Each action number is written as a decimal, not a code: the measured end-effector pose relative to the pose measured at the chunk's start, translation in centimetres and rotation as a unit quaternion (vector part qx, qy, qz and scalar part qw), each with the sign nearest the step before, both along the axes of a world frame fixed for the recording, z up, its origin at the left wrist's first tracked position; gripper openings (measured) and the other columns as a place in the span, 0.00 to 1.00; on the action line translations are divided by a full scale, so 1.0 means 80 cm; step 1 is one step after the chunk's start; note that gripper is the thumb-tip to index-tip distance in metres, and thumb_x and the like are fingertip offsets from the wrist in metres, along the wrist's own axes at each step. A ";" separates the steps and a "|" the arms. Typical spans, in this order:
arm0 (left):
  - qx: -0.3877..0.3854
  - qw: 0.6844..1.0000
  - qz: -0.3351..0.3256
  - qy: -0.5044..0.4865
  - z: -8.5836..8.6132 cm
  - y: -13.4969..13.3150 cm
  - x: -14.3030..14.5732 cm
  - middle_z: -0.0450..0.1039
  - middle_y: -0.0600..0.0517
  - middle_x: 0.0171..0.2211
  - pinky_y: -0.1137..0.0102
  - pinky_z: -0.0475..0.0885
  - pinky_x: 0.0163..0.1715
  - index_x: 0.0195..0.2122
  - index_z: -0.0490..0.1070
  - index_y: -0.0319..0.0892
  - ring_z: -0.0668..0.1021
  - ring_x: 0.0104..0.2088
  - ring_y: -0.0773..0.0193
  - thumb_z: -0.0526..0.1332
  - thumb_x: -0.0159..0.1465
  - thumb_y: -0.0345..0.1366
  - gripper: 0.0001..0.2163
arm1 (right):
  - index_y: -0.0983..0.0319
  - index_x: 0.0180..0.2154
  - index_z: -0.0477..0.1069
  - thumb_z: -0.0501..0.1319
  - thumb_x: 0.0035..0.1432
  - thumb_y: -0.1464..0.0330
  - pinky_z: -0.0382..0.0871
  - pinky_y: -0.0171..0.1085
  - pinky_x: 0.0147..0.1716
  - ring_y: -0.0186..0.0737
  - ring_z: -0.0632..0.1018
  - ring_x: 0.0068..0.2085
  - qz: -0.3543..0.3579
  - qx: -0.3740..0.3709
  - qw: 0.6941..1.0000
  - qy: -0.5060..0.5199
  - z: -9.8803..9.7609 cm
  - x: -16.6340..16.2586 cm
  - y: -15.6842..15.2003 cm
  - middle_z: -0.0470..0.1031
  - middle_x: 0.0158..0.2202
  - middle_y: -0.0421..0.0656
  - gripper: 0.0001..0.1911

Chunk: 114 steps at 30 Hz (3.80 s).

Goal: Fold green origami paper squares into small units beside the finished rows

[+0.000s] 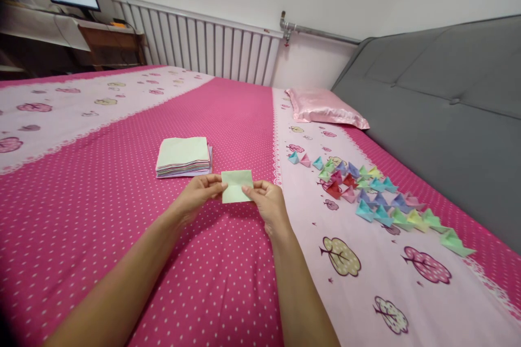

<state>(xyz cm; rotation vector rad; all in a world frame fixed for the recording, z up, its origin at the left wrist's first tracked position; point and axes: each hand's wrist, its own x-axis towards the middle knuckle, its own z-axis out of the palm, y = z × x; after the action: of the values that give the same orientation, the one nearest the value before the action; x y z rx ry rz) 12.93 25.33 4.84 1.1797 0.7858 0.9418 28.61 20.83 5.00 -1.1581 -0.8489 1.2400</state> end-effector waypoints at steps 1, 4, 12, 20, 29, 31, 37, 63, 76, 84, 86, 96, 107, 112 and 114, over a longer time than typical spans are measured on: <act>-0.002 1.000 0.020 -0.005 0.000 0.000 0.002 0.73 0.52 0.23 0.75 0.66 0.26 0.29 0.71 0.36 0.72 0.22 0.69 0.65 0.49 0.40 0.12 | 0.65 0.29 0.69 0.69 0.35 0.64 0.70 0.38 0.29 0.39 0.77 0.24 0.005 -0.002 1.000 -0.001 0.000 -0.001 0.000 0.76 0.22 0.41 0.17; 0.021 0.998 0.066 0.003 -0.001 0.000 0.009 0.68 0.55 0.19 0.75 0.63 0.23 0.25 0.68 0.38 0.69 0.19 0.71 0.61 0.52 0.43 0.12 | 0.65 0.30 0.70 0.69 0.36 0.64 0.70 0.38 0.31 0.39 0.77 0.25 0.019 0.006 1.000 -0.013 -0.002 -0.007 0.000 0.76 0.23 0.42 0.18; 0.235 0.920 0.233 0.209 -0.005 -0.021 0.029 0.58 0.57 0.17 0.74 0.51 0.20 0.24 0.60 0.43 0.62 0.19 0.68 0.52 0.60 0.38 0.09 | 0.66 0.36 0.71 0.63 0.45 0.60 0.71 0.38 0.31 0.41 0.77 0.30 -0.020 0.074 0.997 -0.013 -0.011 -0.037 0.004 0.77 0.32 0.45 0.18; 0.232 0.929 0.235 0.169 0.001 -0.041 0.041 0.60 0.57 0.18 0.75 0.54 0.21 0.27 0.61 0.43 0.64 0.19 0.69 0.51 0.61 0.42 0.10 | 0.66 0.32 0.71 0.61 0.46 0.57 0.69 0.34 0.24 0.40 0.76 0.28 -0.178 0.107 0.975 -0.082 -0.010 -0.056 -0.005 0.76 0.28 0.46 0.19; 0.242 0.927 0.253 0.136 0.002 -0.041 0.044 0.61 0.57 0.19 0.76 0.57 0.19 0.26 0.62 0.41 0.64 0.19 0.70 0.50 0.62 0.42 0.12 | 0.66 0.23 0.67 0.53 0.54 0.55 0.61 0.30 0.18 0.32 0.68 0.20 -0.213 0.136 0.944 -0.212 -0.007 -0.047 -0.005 0.69 0.18 0.40 0.21; 0.244 0.927 0.253 0.134 0.002 -0.041 0.044 0.61 0.57 0.19 0.76 0.57 0.19 0.26 0.62 0.41 0.64 0.19 0.71 0.50 0.62 0.42 0.12 | 0.65 0.22 0.66 0.50 0.56 0.55 0.59 0.30 0.17 0.32 0.67 0.19 -0.219 0.139 0.936 -0.236 -0.007 -0.046 -0.004 0.67 0.17 0.39 0.22; 0.205 0.945 0.232 0.102 -0.005 -0.033 0.039 0.57 0.57 0.18 0.76 0.55 0.18 0.22 0.59 0.40 0.61 0.19 0.71 0.49 0.62 0.44 0.16 | 0.64 0.21 0.63 0.49 0.57 0.54 0.58 0.29 0.17 0.31 0.65 0.19 -0.191 0.144 0.939 -0.246 -0.006 -0.044 -0.004 0.64 0.17 0.38 0.22; 0.223 0.934 0.252 0.116 -0.001 -0.031 0.038 0.54 0.58 0.17 0.76 0.54 0.17 0.19 0.56 0.40 0.59 0.18 0.72 0.49 0.62 0.43 0.17 | 0.64 0.21 0.62 0.49 0.57 0.57 0.56 0.29 0.17 0.30 0.64 0.19 -0.140 0.156 0.949 -0.236 -0.010 -0.045 -0.001 0.63 0.17 0.37 0.20; 0.220 0.937 0.253 0.101 0.001 -0.033 0.036 0.54 0.58 0.17 0.76 0.54 0.17 0.19 0.56 0.40 0.59 0.18 0.72 0.50 0.61 0.45 0.17 | 0.64 0.22 0.62 0.50 0.56 0.54 0.58 0.29 0.17 0.30 0.64 0.20 -0.128 0.159 0.959 -0.195 -0.009 -0.046 -0.003 0.63 0.18 0.38 0.21; 0.215 0.939 0.249 0.095 -0.001 -0.032 0.037 0.54 0.58 0.17 0.76 0.54 0.17 0.19 0.57 0.40 0.59 0.17 0.72 0.50 0.61 0.44 0.17 | 0.64 0.21 0.63 0.51 0.54 0.52 0.58 0.28 0.14 0.30 0.65 0.17 -0.119 0.145 0.970 -0.154 -0.010 -0.047 -0.003 0.63 0.15 0.36 0.22; 0.207 0.940 0.255 0.089 -0.003 -0.029 0.035 0.55 0.58 0.17 0.77 0.54 0.16 0.20 0.57 0.40 0.60 0.17 0.73 0.50 0.61 0.44 0.17 | 0.64 0.24 0.66 0.51 0.54 0.51 0.56 0.28 0.12 0.30 0.64 0.15 -0.093 0.120 0.980 -0.126 -0.010 -0.046 -0.003 0.63 0.14 0.36 0.23; 0.123 0.952 0.281 0.001 -0.004 -0.016 0.025 0.67 0.54 0.18 0.76 0.62 0.17 0.25 0.65 0.38 0.69 0.18 0.69 0.52 0.59 0.49 0.17 | 0.65 0.35 0.69 0.49 0.53 0.48 0.59 0.28 0.14 0.30 0.69 0.16 0.024 0.060 0.997 0.030 0.000 -0.037 -0.005 0.71 0.20 0.40 0.27; 0.095 0.947 0.304 -0.046 -0.020 -0.006 0.023 0.67 0.54 0.19 0.76 0.63 0.17 0.26 0.68 0.37 0.68 0.17 0.70 0.53 0.57 0.50 0.19 | 0.63 0.31 0.66 0.57 0.50 0.55 0.59 0.26 0.17 0.26 0.68 0.19 -0.048 0.064 0.997 -0.013 0.007 -0.028 -0.006 0.70 0.30 0.39 0.17; 0.090 0.944 0.315 -0.033 -0.021 -0.005 0.022 0.67 0.55 0.19 0.76 0.62 0.17 0.26 0.68 0.37 0.68 0.18 0.70 0.53 0.57 0.50 0.19 | 0.64 0.27 0.66 0.58 0.49 0.54 0.58 0.27 0.17 0.26 0.67 0.19 -0.052 0.059 0.996 -0.047 0.012 -0.025 -0.008 0.69 0.26 0.39 0.18; 0.090 0.945 0.314 -0.028 -0.020 -0.006 0.022 0.66 0.55 0.19 0.76 0.62 0.18 0.27 0.68 0.37 0.68 0.18 0.70 0.52 0.57 0.50 0.19 | 0.64 0.25 0.66 0.58 0.48 0.54 0.58 0.27 0.17 0.27 0.64 0.18 -0.049 0.056 0.995 -0.072 0.014 -0.025 -0.010 0.66 0.19 0.36 0.18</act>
<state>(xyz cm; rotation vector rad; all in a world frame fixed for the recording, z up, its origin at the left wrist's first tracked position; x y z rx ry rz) 14.68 24.87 3.24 1.0627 1.0758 1.5935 26.61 20.03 6.14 -1.1935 -0.9451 1.0247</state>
